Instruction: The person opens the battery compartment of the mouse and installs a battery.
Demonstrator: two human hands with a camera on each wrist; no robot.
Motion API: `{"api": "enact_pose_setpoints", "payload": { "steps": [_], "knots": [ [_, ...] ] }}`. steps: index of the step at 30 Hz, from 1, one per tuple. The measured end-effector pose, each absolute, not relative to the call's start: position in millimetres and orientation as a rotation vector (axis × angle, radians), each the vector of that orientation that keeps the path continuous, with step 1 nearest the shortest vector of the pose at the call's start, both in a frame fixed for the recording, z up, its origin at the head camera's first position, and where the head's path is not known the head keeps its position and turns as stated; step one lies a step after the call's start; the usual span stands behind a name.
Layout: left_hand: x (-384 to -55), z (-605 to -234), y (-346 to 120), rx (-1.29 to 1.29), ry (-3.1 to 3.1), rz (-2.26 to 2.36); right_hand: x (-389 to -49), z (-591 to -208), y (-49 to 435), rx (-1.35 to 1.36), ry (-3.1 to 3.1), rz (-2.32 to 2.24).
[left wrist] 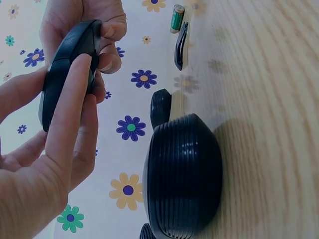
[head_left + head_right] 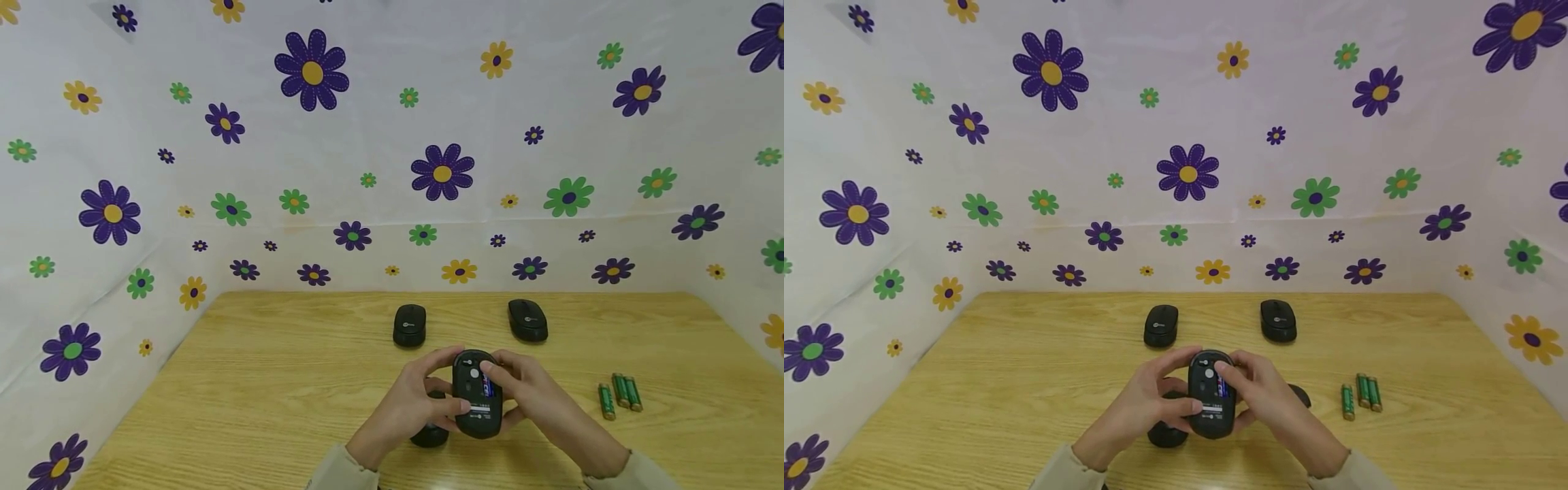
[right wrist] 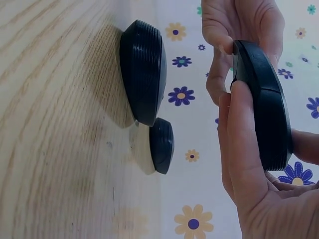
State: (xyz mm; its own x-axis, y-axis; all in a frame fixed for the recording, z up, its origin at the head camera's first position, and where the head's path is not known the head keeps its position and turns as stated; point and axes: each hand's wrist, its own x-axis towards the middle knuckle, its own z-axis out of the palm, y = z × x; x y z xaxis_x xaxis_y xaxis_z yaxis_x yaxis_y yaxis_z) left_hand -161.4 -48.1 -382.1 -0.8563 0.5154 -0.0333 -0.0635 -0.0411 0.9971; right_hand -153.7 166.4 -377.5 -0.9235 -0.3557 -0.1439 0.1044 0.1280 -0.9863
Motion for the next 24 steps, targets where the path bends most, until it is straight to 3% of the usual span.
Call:
{"api": "enact_pose_setpoints", "payload": {
  "steps": [24],
  "knots": [
    [-161.3, -388.5, -43.6, 0.469, 1.778, 1.984, -158.3, -374.9, 172.1, -0.238, 2.043, -1.802]
  ]
}}
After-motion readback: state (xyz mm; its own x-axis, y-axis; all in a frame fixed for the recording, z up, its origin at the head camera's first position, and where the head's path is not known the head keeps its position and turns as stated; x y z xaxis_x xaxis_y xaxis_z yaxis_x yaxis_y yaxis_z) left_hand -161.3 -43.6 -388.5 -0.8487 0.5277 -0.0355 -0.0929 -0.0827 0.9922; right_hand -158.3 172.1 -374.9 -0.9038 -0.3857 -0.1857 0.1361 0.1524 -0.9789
